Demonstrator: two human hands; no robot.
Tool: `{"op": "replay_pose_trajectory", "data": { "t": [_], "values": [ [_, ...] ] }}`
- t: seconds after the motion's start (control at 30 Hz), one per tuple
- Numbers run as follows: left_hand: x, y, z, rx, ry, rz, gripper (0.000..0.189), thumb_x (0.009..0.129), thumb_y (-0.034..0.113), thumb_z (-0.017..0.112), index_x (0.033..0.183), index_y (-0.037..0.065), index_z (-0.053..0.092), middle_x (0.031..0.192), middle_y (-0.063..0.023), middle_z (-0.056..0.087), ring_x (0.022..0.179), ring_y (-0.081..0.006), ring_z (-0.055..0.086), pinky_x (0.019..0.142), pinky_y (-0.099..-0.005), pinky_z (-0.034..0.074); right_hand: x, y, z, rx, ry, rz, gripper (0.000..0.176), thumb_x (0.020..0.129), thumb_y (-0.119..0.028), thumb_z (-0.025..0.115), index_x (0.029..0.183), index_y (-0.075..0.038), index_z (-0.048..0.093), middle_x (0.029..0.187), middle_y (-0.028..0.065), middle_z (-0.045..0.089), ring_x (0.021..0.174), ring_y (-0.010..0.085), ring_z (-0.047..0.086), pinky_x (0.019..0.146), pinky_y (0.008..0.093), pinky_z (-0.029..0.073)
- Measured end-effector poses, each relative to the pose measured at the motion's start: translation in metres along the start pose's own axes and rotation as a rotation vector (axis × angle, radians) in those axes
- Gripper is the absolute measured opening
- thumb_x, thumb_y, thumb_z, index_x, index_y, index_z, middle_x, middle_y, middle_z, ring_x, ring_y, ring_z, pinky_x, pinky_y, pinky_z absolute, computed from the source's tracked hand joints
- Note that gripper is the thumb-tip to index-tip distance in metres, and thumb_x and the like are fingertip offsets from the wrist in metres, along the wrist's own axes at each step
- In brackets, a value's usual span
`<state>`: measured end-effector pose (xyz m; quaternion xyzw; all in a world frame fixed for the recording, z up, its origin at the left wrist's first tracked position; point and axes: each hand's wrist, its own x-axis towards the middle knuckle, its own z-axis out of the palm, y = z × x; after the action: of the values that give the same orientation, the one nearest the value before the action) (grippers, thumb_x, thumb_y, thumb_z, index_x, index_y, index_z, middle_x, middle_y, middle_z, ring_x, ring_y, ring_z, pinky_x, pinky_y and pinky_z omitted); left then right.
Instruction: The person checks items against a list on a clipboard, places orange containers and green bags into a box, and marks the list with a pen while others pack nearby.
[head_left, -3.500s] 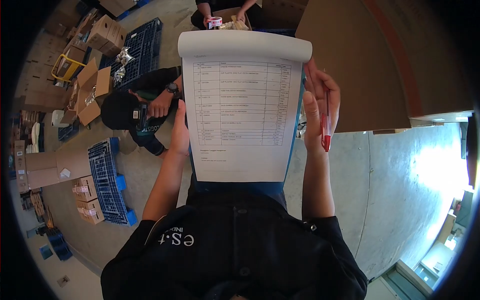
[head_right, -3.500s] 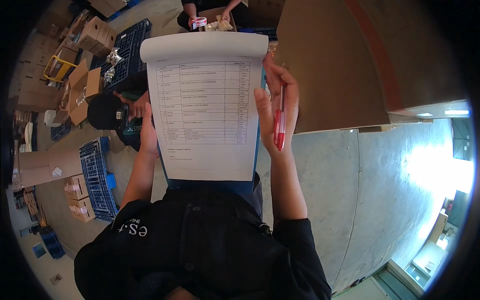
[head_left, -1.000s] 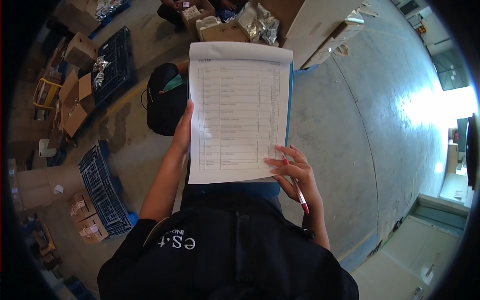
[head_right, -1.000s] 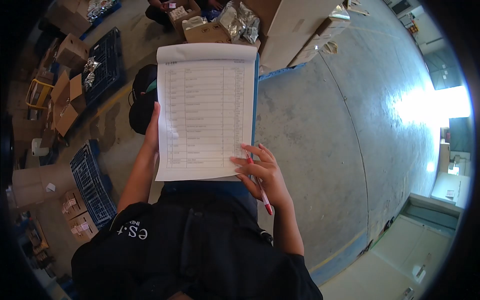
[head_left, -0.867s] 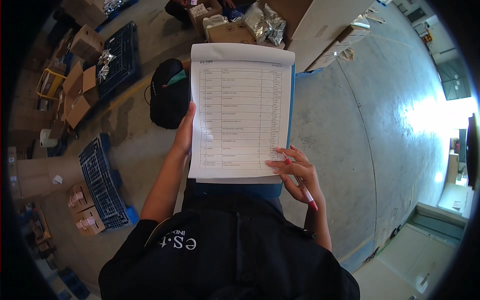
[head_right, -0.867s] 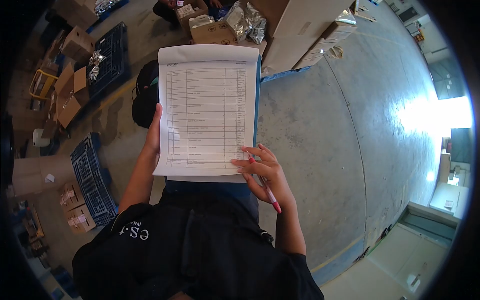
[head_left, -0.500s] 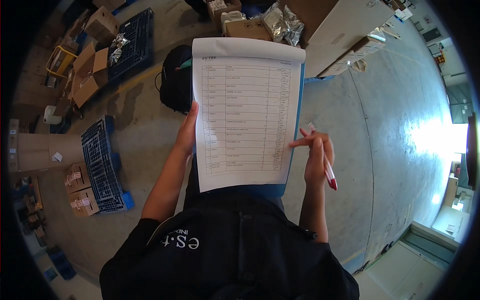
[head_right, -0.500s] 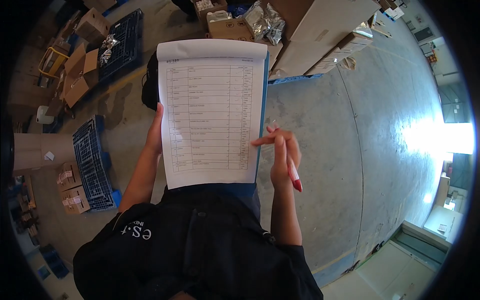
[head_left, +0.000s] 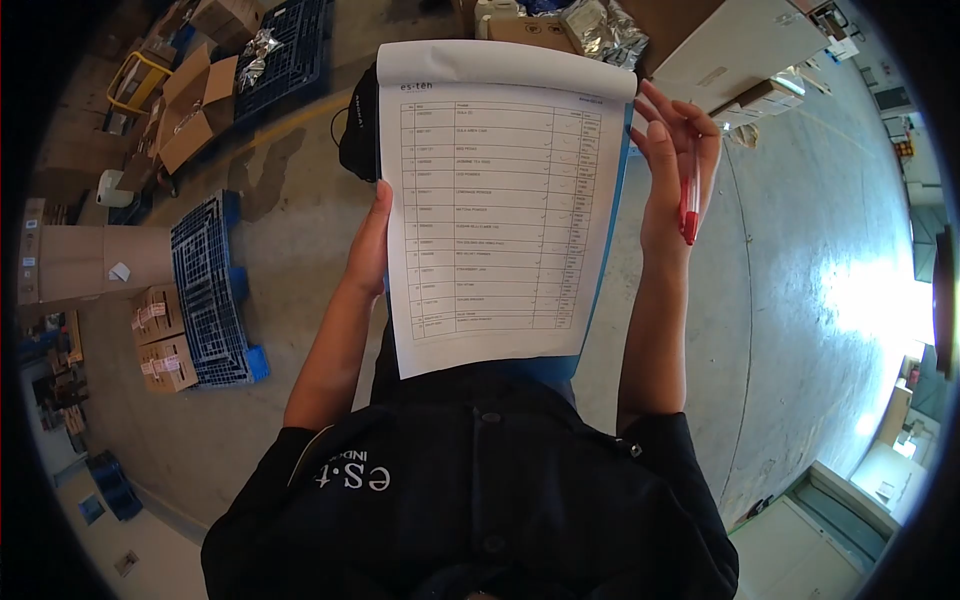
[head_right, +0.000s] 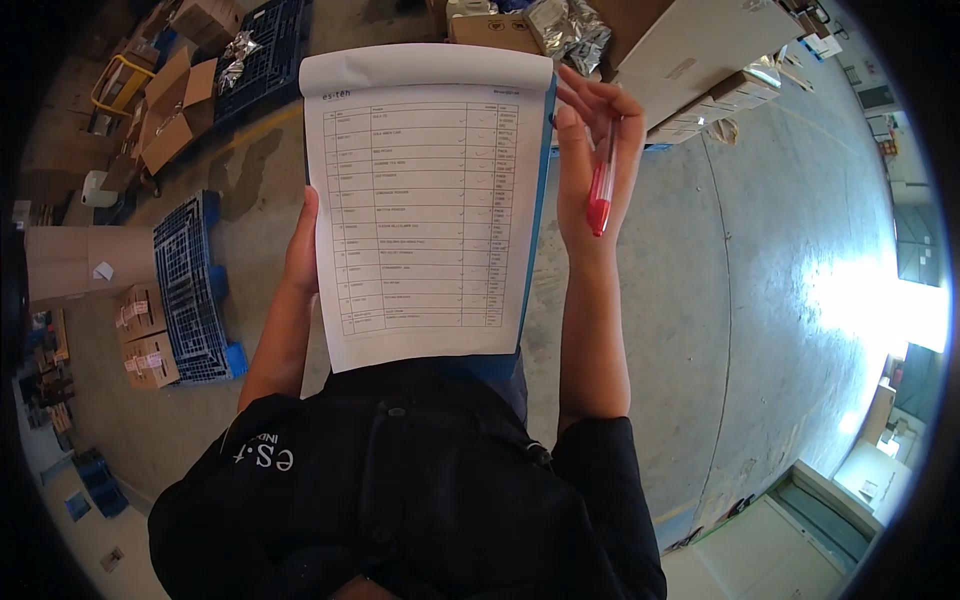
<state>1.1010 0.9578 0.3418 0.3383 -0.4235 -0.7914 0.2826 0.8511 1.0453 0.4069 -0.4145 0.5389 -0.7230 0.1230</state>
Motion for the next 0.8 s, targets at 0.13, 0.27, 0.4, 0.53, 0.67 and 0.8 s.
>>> {"op": "replay_pose_trajectory", "data": {
  "t": [0.13,0.27,0.4,0.53,0.67,0.8],
  "values": [
    [-0.001,0.0,-0.008,0.011,0.014,0.009,0.069,0.087,0.054,0.029,0.126,-0.002,0.034,0.121,-0.0169,0.046,0.107,-0.0213,0.048,0.089,-0.0291,0.04,0.005,0.007,0.003,-0.12,-0.048,-0.024,0.034,0.084,-0.017,0.051,0.111,-0.001,0.037,0.107,0.0184,0.055,0.103,0.0225,0.052,0.085,0.034,0.044],
    [-0.002,0.001,-0.012,0.035,0.02,-0.003,0.07,0.087,0.056,0.029,0.126,-0.002,0.034,0.121,-0.0176,0.045,0.107,-0.0214,0.049,0.088,-0.0289,0.04,0.006,0.005,0.006,-0.085,-0.056,0.03,0.027,0.085,-0.014,0.052,0.106,-0.003,0.04,0.106,0.0125,0.057,0.103,0.0155,0.048,0.089,0.0288,0.035],
    [-0.003,0.006,-0.016,0.041,0.036,-0.033,0.072,0.086,0.057,0.029,0.127,-0.002,0.033,0.122,-0.0185,0.044,0.108,-0.0217,0.048,0.088,-0.0287,0.04,0.005,0.007,0.013,0.061,-0.096,0.031,0.03,0.082,-0.011,0.056,0.106,-0.004,0.039,0.105,0.0141,0.056,0.104,0.0175,0.048,0.09,0.0314,0.034],
    [-0.004,0.007,-0.017,0.062,0.065,-0.029,0.074,0.085,0.059,0.029,0.128,-0.002,0.032,0.124,-0.0187,0.043,0.11,-0.0225,0.047,0.089,-0.0291,0.04,0.002,0.005,0.017,0.08,-0.09,-0.029,0.033,0.08,-0.008,0.059,0.104,-0.006,0.037,0.103,0.0148,0.056,0.106,0.0197,0.048,0.092,0.0349,0.033],
    [-0.005,0.007,-0.022,0.03,0.07,-0.034,0.076,0.085,0.059,0.029,0.13,-0.002,0.029,0.127,-0.0187,0.039,0.114,-0.0236,0.043,0.091,-0.0299,0.038,0.004,0.004,0.02,0.178,-0.132,-0.04,0.03,0.079,-0.007,0.059,0.1,-0.007,0.037,0.103,0.0153,0.056,0.107,0.0217,0.048,0.096,0.0367,0.031],
    [-0.008,0.007,-0.019,-0.076,-0.025,0.026,0.073,0.086,0.056,0.03,0.13,-0.002,0.028,0.129,-0.0181,0.037,0.115,-0.0234,0.041,0.092,-0.0302,0.037,0.009,0.006,0.02,0.061,-0.194,-0.109,0.03,0.079,-0.007,0.06,0.1,-0.006,0.037,0.101,0.0149,0.056,0.107,0.0216,0.048,0.096,0.0378,0.03]
  ]
}}
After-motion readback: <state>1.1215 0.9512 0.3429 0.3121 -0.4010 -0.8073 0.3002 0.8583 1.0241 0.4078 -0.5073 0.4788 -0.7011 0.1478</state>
